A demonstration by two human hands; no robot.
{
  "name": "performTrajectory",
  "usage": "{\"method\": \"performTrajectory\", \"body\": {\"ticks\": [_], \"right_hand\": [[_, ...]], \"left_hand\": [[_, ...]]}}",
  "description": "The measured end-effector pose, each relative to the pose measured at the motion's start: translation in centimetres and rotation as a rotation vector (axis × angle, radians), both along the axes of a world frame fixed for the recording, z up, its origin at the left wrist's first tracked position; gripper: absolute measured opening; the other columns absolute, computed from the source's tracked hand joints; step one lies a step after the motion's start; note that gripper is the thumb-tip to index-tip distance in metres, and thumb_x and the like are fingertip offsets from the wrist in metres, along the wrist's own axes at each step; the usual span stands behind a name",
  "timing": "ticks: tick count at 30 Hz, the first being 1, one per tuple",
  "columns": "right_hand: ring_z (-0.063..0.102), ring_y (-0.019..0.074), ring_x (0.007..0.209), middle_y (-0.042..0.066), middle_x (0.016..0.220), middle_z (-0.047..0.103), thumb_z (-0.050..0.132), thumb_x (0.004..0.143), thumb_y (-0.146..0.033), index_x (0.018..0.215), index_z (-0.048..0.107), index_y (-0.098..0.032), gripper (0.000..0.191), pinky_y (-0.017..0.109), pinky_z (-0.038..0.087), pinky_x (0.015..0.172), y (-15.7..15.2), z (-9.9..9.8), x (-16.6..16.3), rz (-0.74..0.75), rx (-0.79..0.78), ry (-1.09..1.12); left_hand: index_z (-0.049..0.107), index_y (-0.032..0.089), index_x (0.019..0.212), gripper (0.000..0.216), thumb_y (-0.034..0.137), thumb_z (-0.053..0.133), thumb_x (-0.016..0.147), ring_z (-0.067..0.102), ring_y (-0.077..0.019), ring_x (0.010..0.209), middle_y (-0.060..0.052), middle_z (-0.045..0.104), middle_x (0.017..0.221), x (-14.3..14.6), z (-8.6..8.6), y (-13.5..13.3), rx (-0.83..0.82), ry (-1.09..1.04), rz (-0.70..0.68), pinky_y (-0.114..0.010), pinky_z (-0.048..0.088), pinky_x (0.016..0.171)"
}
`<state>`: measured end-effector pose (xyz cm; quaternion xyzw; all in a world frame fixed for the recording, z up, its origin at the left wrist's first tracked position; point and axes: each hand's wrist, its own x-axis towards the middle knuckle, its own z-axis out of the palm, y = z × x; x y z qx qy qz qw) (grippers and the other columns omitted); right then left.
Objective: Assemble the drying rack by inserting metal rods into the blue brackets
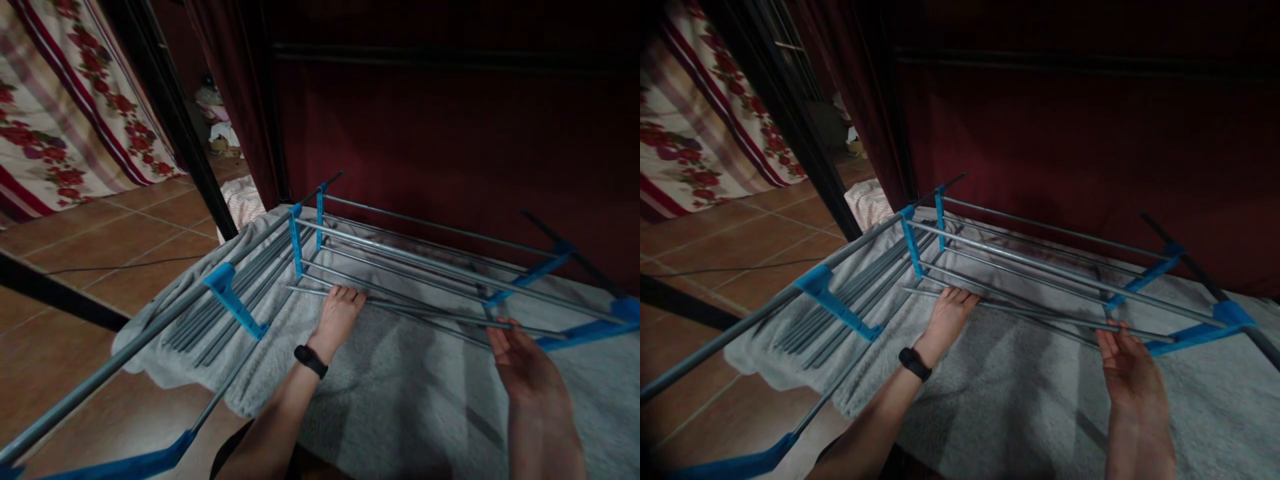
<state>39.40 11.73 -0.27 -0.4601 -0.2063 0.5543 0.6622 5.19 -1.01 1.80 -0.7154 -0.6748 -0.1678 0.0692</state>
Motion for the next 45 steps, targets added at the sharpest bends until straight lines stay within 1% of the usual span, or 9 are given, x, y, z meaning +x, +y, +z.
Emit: {"method": "performTrajectory", "body": {"ticks": [6,13,18,23,26,34,38,42,45], "right_hand": [[0.069,0.0148,0.098,-0.001,0.090,0.070,0.071,0.069,-0.010,0.067,0.063,-0.022,0.015,0.036,0.054,0.104,-0.2,0.3,-0.2,0.002,-0.014,-0.003],[0.069,0.0144,0.099,-0.001,0.089,0.069,0.070,0.070,-0.011,0.066,0.063,-0.022,0.014,0.035,0.055,0.102,-0.2,0.1,0.1,0.018,-0.017,-0.002],[0.069,0.0149,0.099,0.000,0.091,0.070,0.071,0.070,-0.011,0.066,0.063,-0.023,0.015,0.034,0.057,0.099,-0.2,0.0,0.2,0.019,-0.003,-0.022],[0.068,0.0130,0.097,-0.001,0.090,0.069,0.071,0.072,-0.012,0.066,0.063,-0.022,0.015,0.029,0.059,0.093,-0.2,0.0,0.1,0.001,-0.021,-0.017],[0.069,0.0129,0.095,-0.001,0.091,0.070,0.072,0.072,-0.012,0.067,0.063,-0.023,0.015,0.028,0.060,0.090,-0.1,-0.2,0.2,0.019,-0.011,-0.027],[0.068,0.0140,0.099,-0.002,0.090,0.070,0.075,0.070,-0.014,0.067,0.063,-0.024,0.016,0.034,0.056,0.101,-0.1,-0.4,0.3,0.030,0.032,-0.041],[0.069,0.0138,0.098,-0.003,0.089,0.071,0.077,0.067,-0.012,0.068,0.063,-0.023,0.018,0.034,0.056,0.100,-0.3,0.1,-0.3,0.015,0.067,-0.010],[0.071,0.0130,0.089,-0.002,0.087,0.073,0.081,0.065,-0.013,0.070,0.064,-0.022,0.020,0.030,0.060,0.089,-1.2,1.5,-1.5,0.004,0.097,0.032],[0.072,0.0129,0.086,-0.001,0.088,0.075,0.084,0.066,-0.014,0.071,0.064,-0.021,0.022,0.027,0.062,0.083,-1.7,2.5,-2.3,0.010,0.105,0.078]], "left_hand": [[0.062,0.021,0.125,0.034,0.014,0.041,0.099,0.060,-0.0214,0.100,-0.006,0.067,0.103,0.5,-0.2,0.1,-0.011,0.043,-0.026,-0.039,0.043,0.095],[0.058,0.020,0.131,0.037,0.014,0.043,0.098,0.060,-0.0223,0.101,-0.008,0.067,0.107,0.7,-0.3,0.2,-0.033,0.030,-0.036,-0.039,0.043,0.093],[0.057,0.021,0.133,0.039,0.013,0.043,0.097,0.059,-0.0231,0.102,-0.009,0.066,0.109,0.7,-0.4,0.2,-0.039,0.020,-0.035,-0.041,0.044,0.092],[0.057,0.020,0.132,0.038,0.013,0.042,0.098,0.059,-0.0227,0.100,-0.009,0.066,0.109,0.8,-0.4,0.2,-0.031,0.028,-0.028,-0.040,0.044,0.090],[0.057,0.020,0.133,0.039,0.012,0.042,0.097,0.059,-0.0227,0.101,-0.009,0.066,0.108,0.8,-0.3,0.2,-0.035,0.027,-0.031,-0.040,0.044,0.091],[0.057,0.021,0.133,0.040,0.012,0.043,0.096,0.060,-0.0226,0.101,-0.009,0.066,0.108,0.7,-0.2,0.2,-0.031,0.013,-0.026,-0.041,0.044,0.093],[0.060,0.021,0.129,0.039,0.010,0.044,0.095,0.061,-0.0224,0.099,-0.007,0.068,0.105,0.4,-0.5,0.2,0.015,0.012,-0.016,-0.039,0.045,0.092],[0.062,0.021,0.129,0.045,0.005,0.043,0.091,0.062,-0.0239,0.100,-0.008,0.070,0.107,0.1,-0.6,0.2,0.058,-0.031,-0.021,-0.039,0.047,0.091],[0.066,0.022,0.126,0.047,0.005,0.041,0.090,0.064,-0.0255,0.098,-0.009,0.072,0.110,-0.3,-0.8,0.5,0.083,-0.077,-0.003,-0.041,0.048,0.090]]}}
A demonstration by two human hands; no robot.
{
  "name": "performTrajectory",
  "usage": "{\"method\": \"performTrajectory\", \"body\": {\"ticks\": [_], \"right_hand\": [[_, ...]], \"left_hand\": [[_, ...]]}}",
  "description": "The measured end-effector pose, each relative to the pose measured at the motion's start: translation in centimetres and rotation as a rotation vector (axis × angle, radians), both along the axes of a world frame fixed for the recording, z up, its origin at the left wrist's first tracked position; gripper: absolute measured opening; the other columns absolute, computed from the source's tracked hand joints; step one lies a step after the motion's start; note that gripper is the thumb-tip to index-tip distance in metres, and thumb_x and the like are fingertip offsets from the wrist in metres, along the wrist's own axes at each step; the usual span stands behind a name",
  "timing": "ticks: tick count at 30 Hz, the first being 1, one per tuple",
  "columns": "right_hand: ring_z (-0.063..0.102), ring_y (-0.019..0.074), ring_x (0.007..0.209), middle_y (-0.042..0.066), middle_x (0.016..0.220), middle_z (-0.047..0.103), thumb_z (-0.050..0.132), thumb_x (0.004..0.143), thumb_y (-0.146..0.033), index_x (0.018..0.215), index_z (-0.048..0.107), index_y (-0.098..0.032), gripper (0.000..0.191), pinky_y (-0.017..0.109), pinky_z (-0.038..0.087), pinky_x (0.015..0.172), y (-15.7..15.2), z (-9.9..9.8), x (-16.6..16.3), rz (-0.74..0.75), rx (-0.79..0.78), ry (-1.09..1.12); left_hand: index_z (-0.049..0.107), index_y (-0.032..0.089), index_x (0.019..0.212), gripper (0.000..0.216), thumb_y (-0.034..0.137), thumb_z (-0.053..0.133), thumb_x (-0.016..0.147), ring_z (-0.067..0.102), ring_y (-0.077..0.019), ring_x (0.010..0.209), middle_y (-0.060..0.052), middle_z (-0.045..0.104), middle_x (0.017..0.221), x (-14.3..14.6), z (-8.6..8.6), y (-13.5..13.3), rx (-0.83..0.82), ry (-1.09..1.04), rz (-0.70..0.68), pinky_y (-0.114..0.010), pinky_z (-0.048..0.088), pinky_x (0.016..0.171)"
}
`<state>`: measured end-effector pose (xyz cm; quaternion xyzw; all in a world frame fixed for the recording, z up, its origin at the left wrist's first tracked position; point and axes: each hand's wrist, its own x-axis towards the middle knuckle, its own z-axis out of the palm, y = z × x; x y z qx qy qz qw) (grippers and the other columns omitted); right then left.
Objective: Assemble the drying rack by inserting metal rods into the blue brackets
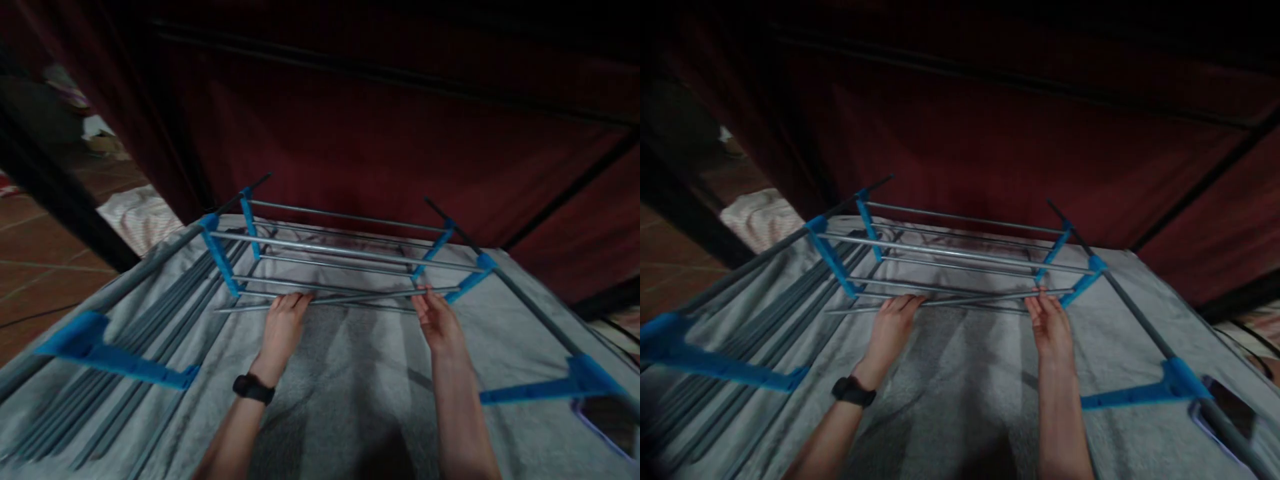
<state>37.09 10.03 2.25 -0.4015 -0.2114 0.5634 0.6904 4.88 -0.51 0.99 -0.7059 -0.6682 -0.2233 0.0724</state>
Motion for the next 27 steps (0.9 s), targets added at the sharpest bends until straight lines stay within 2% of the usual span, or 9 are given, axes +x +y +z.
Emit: {"method": "performTrajectory", "body": {"ticks": [4,17,27], "right_hand": [[0.072,0.0131,0.084,-0.002,0.087,0.076,0.086,0.064,-0.012,0.070,0.063,-0.022,0.026,0.027,0.063,0.079,0.1,0.6,-0.4,-0.007,0.021,0.060],[0.072,0.0125,0.079,-0.002,0.085,0.076,0.084,0.067,-0.014,0.074,0.064,-0.022,0.023,0.026,0.063,0.078,0.4,0.6,-0.7,-0.026,0.023,0.104],[0.072,0.0133,0.078,-0.001,0.085,0.076,0.085,0.066,-0.013,0.071,0.061,-0.022,0.026,0.026,0.064,0.075,0.5,0.4,-0.5,-0.033,0.005,0.108]], "left_hand": [[0.067,0.021,0.126,0.049,0.006,0.039,0.089,0.066,-0.0272,0.100,-0.009,0.073,0.112,-0.5,-0.3,0.6,0.018,-0.003,-0.020,-0.042,0.048,0.091],[0.068,0.018,0.123,0.042,0.009,0.039,0.093,0.067,-0.0263,0.095,-0.009,0.074,0.110,-1.1,-1.3,1.1,0.078,0.053,-0.058,-0.040,0.046,0.085],[0.067,0.018,0.123,0.041,0.009,0.040,0.094,0.066,-0.0262,0.092,-0.008,0.074,0.109,-1.1,-1.2,0.9,0.112,0.082,-0.074,-0.040,0.046,0.084]]}}
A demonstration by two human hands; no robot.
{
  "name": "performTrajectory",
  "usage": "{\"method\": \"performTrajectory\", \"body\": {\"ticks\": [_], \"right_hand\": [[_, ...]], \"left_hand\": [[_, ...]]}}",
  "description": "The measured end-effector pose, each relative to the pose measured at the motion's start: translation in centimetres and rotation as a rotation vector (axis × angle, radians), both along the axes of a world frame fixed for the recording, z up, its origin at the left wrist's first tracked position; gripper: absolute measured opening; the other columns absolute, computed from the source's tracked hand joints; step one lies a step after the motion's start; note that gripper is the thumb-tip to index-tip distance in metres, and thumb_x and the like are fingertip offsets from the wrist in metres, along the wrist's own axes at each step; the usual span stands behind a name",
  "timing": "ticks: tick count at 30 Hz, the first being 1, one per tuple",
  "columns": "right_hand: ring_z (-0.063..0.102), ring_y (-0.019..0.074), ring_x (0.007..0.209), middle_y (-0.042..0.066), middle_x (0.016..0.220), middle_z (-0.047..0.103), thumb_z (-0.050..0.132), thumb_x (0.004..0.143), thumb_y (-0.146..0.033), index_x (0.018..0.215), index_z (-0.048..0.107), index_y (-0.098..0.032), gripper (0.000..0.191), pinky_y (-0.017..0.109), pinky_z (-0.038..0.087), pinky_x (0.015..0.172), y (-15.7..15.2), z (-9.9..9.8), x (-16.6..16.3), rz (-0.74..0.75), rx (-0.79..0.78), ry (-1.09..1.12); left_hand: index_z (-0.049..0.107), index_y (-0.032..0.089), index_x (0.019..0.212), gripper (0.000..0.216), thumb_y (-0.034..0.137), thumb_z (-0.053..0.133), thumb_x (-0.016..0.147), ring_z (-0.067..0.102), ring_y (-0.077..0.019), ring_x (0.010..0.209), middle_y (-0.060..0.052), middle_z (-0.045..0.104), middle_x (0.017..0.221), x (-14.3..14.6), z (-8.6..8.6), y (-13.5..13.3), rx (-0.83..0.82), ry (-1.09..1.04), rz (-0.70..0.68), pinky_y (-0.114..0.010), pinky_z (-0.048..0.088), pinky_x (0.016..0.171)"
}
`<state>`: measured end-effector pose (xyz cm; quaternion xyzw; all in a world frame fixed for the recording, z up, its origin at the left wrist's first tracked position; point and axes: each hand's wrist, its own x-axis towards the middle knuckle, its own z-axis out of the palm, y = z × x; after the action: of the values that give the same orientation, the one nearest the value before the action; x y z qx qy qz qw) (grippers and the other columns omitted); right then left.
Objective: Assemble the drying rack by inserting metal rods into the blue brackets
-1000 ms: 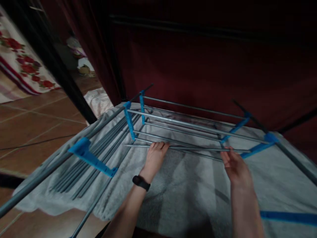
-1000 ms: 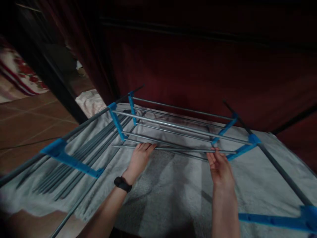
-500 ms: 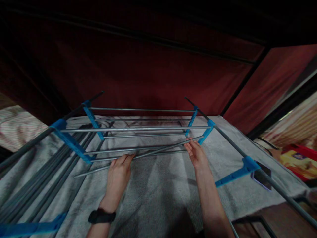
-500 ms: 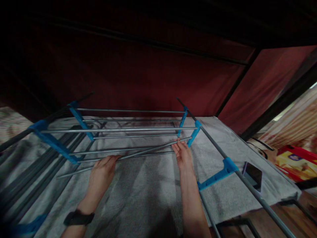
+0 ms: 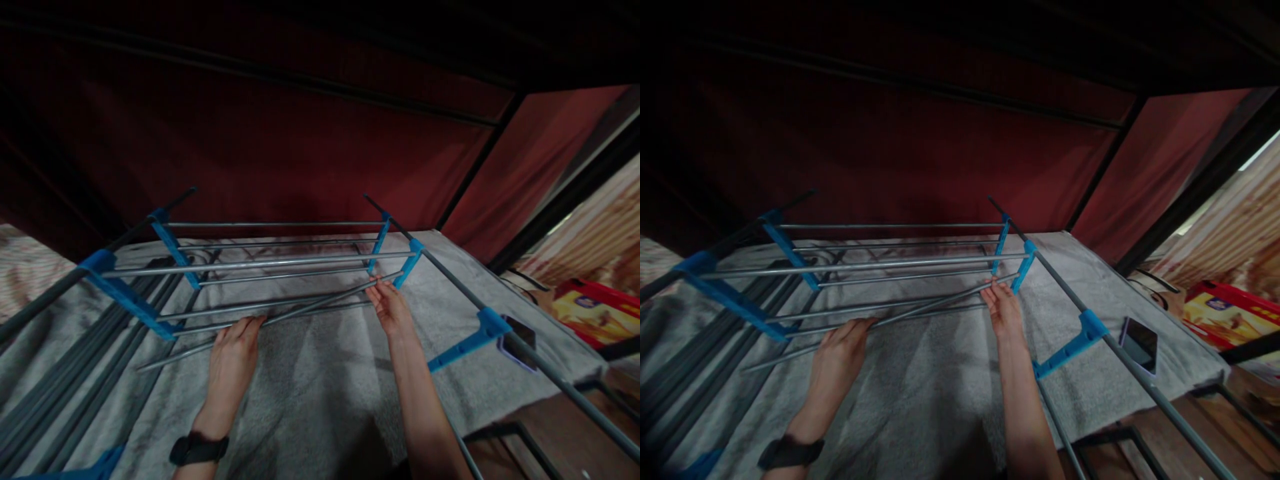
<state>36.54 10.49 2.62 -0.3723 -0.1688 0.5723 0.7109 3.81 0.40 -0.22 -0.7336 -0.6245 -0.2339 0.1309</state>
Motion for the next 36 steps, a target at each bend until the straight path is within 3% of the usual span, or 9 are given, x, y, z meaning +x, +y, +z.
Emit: {"method": "performTrajectory", "body": {"ticks": [11,15,18,22,25,27,36], "right_hand": [[0.072,0.0145,0.082,0.000,0.087,0.075,0.085,0.067,-0.021,0.076,0.060,-0.023,0.027,0.029,0.064,0.077,-0.1,-0.1,0.0,0.018,0.033,-0.052],[0.068,0.0145,0.077,0.000,0.084,0.070,0.082,0.065,-0.029,0.081,0.060,-0.023,0.028,0.031,0.063,0.074,0.2,-0.7,0.4,-0.019,0.010,-0.178],[0.065,0.0157,0.078,0.000,0.089,0.065,0.075,0.067,-0.037,0.093,0.058,-0.024,0.034,0.033,0.061,0.073,0.6,-1.2,1.2,-0.228,-0.083,-0.367],[0.060,0.0231,0.113,0.010,0.131,0.056,0.062,0.072,-0.041,0.121,0.053,-0.024,0.053,0.043,0.053,0.098,1.1,-1.5,2.9,-0.556,-0.097,-0.689],[0.048,0.0272,0.135,0.013,0.152,0.043,0.057,0.073,-0.041,0.139,0.046,-0.024,0.069,0.046,0.042,0.111,1.2,-1.6,3.7,-0.484,-0.045,-0.826],[0.046,0.0273,0.138,0.012,0.153,0.046,0.055,0.074,-0.041,0.146,0.043,-0.025,0.075,0.047,0.038,0.115,1.3,-1.7,3.8,-0.374,-0.027,-0.819],[0.053,0.0246,0.129,0.010,0.140,0.057,0.060,0.068,-0.041,0.141,0.053,-0.021,0.076,0.042,0.037,0.114,1.6,-1.4,4.2,-0.352,-0.055,-0.747]], "left_hand": [[0.064,0.020,0.124,0.032,0.018,0.045,0.098,0.065,-0.0245,0.090,-0.006,0.073,0.101,-0.6,0.5,0.1,0.160,-0.043,-0.080,-0.037,0.046,0.083],[0.064,0.022,0.124,0.031,0.022,0.046,0.099,0.066,-0.0238,0.089,-0.006,0.073,0.100,-0.6,1.0,0.1,0.169,-0.060,-0.110,-0.037,0.046,0.082],[0.064,0.023,0.124,0.032,0.022,0.045,0.098,0.065,-0.0240,0.090,-0.006,0.073,0.101,-0.5,1.4,0.0,0.170,-0.054,-0.112,-0.037,0.045,0.081],[0.063,0.022,0.126,0.034,0.018,0.045,0.097,0.064,-0.0246,0.091,-0.007,0.072,0.101,-0.5,1.5,0.1,0.175,0.012,-0.091,-0.038,0.045,0.084],[0.062,0.021,0.130,0.039,0.013,0.044,0.095,0.064,-0.0251,0.094,-0.008,0.072,0.103,-0.7,1.5,0.2,0.172,0.083,-0.083,-0.039,0.045,0.086],[0.061,0.020,0.132,0.043,0.011,0.043,0.094,0.064,-0.0251,0.094,-0.008,0.072,0.104,-0.8,1.7,0.4,0.168,0.127,-0.084,-0.039,0.045,0.085],[0.060,0.021,0.138,0.049,0.012,0.039,0.095,0.060,-0.0269,0.093,-0.010,0.071,0.103,-0.7,5.0,2.7,0.160,0.120,-0.057,-0.044,0.046,0.089]]}}
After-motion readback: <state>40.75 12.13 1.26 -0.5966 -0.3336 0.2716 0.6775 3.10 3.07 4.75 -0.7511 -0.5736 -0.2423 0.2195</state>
